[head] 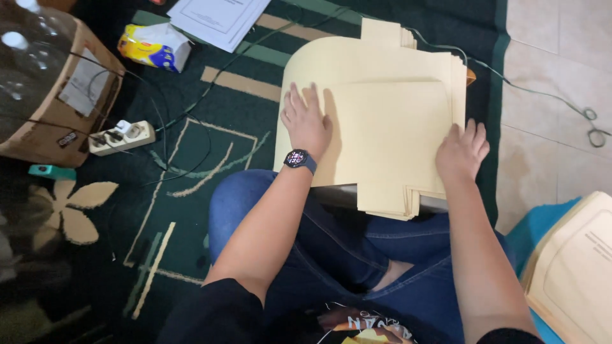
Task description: Assembling and stacking paper folders by folding the pre-cut flaps.
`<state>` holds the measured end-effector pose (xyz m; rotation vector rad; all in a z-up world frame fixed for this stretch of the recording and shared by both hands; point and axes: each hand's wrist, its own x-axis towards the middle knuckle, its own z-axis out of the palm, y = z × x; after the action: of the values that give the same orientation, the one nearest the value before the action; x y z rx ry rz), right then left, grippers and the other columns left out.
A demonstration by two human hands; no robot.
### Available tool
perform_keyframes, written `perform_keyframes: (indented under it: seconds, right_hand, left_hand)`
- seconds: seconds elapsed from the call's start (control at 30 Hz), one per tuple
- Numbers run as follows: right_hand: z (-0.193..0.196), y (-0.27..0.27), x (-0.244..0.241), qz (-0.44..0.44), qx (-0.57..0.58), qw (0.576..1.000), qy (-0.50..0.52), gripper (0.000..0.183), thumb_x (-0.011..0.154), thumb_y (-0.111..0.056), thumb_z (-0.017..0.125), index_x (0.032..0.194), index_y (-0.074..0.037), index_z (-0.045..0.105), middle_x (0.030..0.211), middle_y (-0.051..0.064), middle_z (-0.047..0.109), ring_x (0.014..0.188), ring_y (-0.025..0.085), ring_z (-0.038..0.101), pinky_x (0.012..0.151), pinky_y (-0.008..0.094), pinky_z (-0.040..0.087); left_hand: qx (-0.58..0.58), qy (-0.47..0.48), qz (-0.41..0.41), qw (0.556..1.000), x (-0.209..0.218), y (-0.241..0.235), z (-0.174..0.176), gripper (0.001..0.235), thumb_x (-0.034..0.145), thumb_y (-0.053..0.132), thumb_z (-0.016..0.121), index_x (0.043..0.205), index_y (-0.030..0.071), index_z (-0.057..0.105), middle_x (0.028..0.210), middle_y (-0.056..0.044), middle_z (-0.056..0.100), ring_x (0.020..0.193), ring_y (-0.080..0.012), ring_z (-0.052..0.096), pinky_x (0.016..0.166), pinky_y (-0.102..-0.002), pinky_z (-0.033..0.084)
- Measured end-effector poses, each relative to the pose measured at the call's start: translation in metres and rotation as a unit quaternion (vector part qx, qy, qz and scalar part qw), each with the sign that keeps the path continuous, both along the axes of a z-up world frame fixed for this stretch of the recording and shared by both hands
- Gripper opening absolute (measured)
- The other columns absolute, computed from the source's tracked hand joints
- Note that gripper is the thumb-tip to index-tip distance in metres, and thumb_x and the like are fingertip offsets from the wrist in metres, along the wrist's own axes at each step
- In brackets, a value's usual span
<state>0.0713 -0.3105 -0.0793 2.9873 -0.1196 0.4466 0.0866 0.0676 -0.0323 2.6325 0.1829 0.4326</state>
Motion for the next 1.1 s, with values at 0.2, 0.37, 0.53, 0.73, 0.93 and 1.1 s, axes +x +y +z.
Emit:
perform_keyframes:
  seconds: [0.2, 0.37, 0.53, 0.73, 0.93, 1.1]
  right_hand:
    - [0.081, 0.136, 0.009, 0.088, 0.161, 0.970, 0.159, 0.060, 0.109, -0.024, 0.043, 0.158, 0.008, 0.034, 0.166, 0.032, 0.024, 0.157, 0.044, 0.010, 0.126, 0.053, 0.004]
    - [0.055, 0.172, 0.060, 0.267, 0.131, 0.938, 0.177, 0.065, 0.102, -0.023, 0.045, 0.162, -0.002, 0.031, 0.167, 0.024, 0.028, 0.156, 0.038, 0.022, 0.126, 0.051, 0.019]
    - [0.041, 0.083, 0.086, 0.148, 0.175, 0.961, 0.151, 0.071, 0.109, -0.036, 0.046, 0.162, 0.007, 0.027, 0.166, 0.031, 0.025, 0.156, 0.042, 0.020, 0.127, 0.050, 0.014]
    - [0.027, 0.021, 0.033, 0.052, 0.119, 0.972, 0.193, 0.076, 0.109, -0.047, 0.033, 0.166, -0.001, 0.014, 0.172, 0.022, 0.010, 0.160, 0.035, 0.009, 0.131, 0.046, 0.005]
    - [0.021, 0.017, -0.066, 0.077, 0.086, 0.980, 0.165, 0.072, 0.109, -0.040, 0.032, 0.165, 0.002, 0.015, 0.170, 0.028, 0.013, 0.158, 0.040, 0.013, 0.128, 0.052, 0.007]
    - [0.028, 0.027, -0.084, 0.034, 0.145, 0.972, 0.182, 0.073, 0.109, -0.050, 0.030, 0.166, -0.006, 0.017, 0.173, 0.017, 0.013, 0.160, 0.031, 0.011, 0.129, 0.049, 0.009]
  left_hand:
    - [0.159, 0.095, -0.210, 0.960, -0.007, -0.037, 0.000, 0.057, 0.101, 0.043, 0.042, 0.157, 0.032, 0.044, 0.168, -0.012, 0.029, 0.157, -0.0393, 0.014, 0.122, -0.069, 0.001]
    - [0.160, 0.169, -0.218, 0.948, -0.011, -0.042, 0.008, 0.062, 0.104, 0.040, 0.030, 0.163, 0.022, 0.026, 0.172, -0.009, 0.017, 0.159, -0.0346, 0.008, 0.124, -0.067, -0.002]
    - [0.153, 0.171, -0.192, 0.954, -0.013, -0.040, 0.006, 0.064, 0.103, 0.039, 0.028, 0.165, 0.023, 0.024, 0.173, -0.007, 0.015, 0.160, -0.0308, 0.007, 0.125, -0.065, -0.002]
    - [0.153, 0.164, -0.197, 0.955, -0.013, -0.043, 0.001, 0.064, 0.104, 0.039, 0.028, 0.165, 0.021, 0.022, 0.173, -0.007, 0.012, 0.160, -0.0314, 0.005, 0.126, -0.063, -0.003]
    - [0.192, 0.177, -0.265, 0.928, -0.035, -0.041, 0.000, 0.087, 0.097, 0.064, 0.041, 0.165, 0.014, 0.022, 0.173, -0.014, 0.011, 0.160, -0.0344, 0.004, 0.127, -0.062, 0.001]
    - [0.264, 0.265, -0.354, 0.857, -0.041, -0.031, -0.013, 0.127, 0.068, 0.069, 0.082, 0.166, 0.031, 0.010, 0.173, -0.017, 0.004, 0.158, -0.0402, 0.009, 0.121, -0.066, 0.015]
